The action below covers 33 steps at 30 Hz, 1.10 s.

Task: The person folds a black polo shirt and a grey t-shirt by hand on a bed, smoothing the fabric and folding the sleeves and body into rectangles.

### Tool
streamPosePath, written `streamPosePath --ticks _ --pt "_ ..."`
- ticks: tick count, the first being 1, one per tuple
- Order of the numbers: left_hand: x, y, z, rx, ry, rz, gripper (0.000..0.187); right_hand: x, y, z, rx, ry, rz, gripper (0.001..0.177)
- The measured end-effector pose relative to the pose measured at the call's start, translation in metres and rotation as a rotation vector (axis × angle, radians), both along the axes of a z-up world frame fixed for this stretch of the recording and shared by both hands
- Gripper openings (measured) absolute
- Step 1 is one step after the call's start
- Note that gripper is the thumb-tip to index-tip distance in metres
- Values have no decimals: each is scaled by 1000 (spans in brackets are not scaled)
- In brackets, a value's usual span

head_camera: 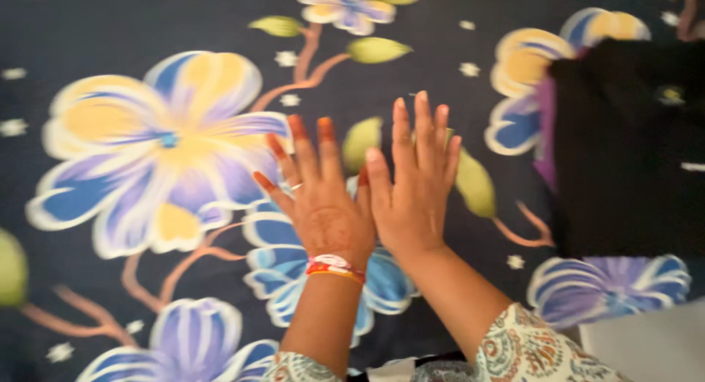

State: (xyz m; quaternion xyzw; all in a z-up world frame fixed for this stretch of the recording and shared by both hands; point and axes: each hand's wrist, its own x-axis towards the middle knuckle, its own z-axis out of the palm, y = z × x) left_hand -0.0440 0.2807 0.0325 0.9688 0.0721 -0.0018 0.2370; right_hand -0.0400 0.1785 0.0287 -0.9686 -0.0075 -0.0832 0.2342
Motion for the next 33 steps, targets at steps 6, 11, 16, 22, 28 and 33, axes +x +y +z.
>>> streamPosePath --ticks 6,11,16,22,28,33 --pt "-10 140 2 128 -76 173 82 16 137 11 -5 15 250 63" --pt "-18 242 0 178 -101 320 84 25 236 7 6 36 428 70" --pt "-24 313 -16 207 -10 376 88 29 302 -5 -68 81 596 78" --pt "-21 347 -50 145 10 365 80 44 347 -29 -86 77 751 76" --pt "-18 346 -61 169 44 392 74 49 351 -47 -108 122 830 65" --pt "-18 346 -61 145 59 406 70 50 352 -53 -195 148 814 66"
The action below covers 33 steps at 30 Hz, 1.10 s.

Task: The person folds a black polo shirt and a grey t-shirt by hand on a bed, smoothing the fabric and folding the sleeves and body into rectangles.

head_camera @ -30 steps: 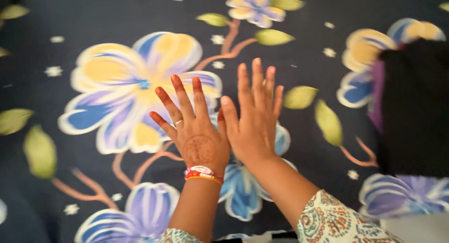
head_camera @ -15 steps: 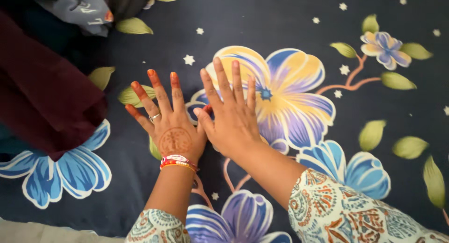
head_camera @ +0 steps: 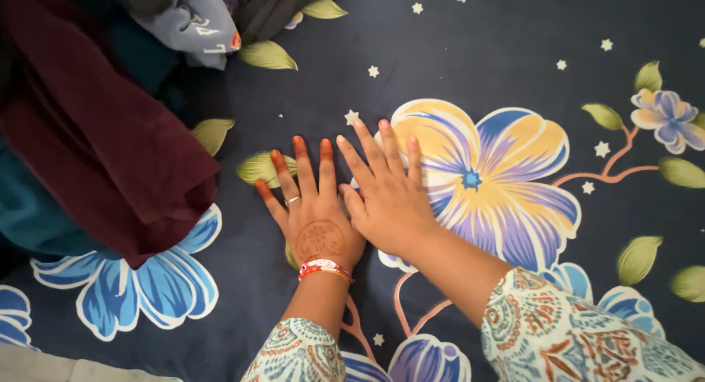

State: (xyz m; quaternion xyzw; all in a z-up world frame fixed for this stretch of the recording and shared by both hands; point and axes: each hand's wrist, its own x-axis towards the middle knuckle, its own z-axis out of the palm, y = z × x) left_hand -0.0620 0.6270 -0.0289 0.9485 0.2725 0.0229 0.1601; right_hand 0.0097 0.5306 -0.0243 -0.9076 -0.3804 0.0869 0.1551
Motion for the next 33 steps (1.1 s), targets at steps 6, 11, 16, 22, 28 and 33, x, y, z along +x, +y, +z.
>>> streamPosePath --ticks 6,11,16,22,28,33 --pt "-3 -2 0 9 -6 3 69 -3 2 0 1 -25 -22 66" --pt "2 1 1 15 12 -11 73 0 2 4 0 48 -18 67" --pt "2 0 1 23 58 -8 79 -12 -11 0 82 47 14 65" --pt "-4 0 -1 26 26 -34 77 -17 -6 7 65 47 -32 66" --pt "4 7 4 37 -60 -17 64 -4 22 26 199 117 -128 64" --pt "39 75 35 -227 -273 27 40 37 99 37 554 154 -233 53"
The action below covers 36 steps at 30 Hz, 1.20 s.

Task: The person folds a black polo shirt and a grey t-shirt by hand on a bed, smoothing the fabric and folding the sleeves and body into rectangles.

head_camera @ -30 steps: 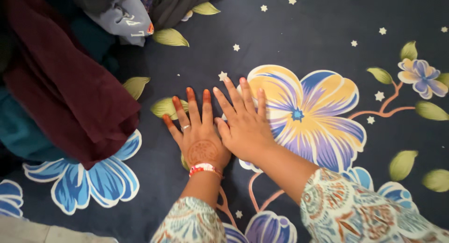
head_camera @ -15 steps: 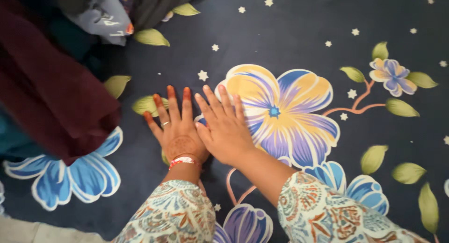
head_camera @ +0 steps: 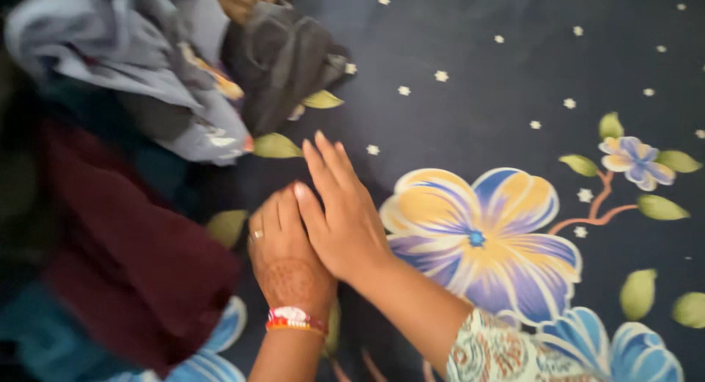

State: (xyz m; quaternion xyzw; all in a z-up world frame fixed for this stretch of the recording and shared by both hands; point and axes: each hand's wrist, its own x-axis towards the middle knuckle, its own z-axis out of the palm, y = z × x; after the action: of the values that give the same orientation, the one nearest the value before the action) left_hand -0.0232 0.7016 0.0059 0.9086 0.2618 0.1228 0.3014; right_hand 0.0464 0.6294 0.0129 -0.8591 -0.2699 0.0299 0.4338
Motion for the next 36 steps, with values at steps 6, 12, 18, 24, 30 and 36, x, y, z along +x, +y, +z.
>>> streamPosePath --ticks 6,12,18,24,30,36 --pt "47 95 43 426 -279 -2 37 51 104 10 305 240 -3 57" --pt "57 115 63 16 -441 111 49 64 146 34 389 763 28 60" --pt "54 106 77 -565 -615 301 37 55 126 68 401 832 54 56" --pt "37 101 96 -1204 -819 451 46 31 90 115 261 674 57 44" --pt "28 53 151 -1235 -645 414 20 -2 32 205 23 566 -1 37" --pt "26 -18 234 -1155 -661 265 16 -23 -43 268 136 262 -115 38"
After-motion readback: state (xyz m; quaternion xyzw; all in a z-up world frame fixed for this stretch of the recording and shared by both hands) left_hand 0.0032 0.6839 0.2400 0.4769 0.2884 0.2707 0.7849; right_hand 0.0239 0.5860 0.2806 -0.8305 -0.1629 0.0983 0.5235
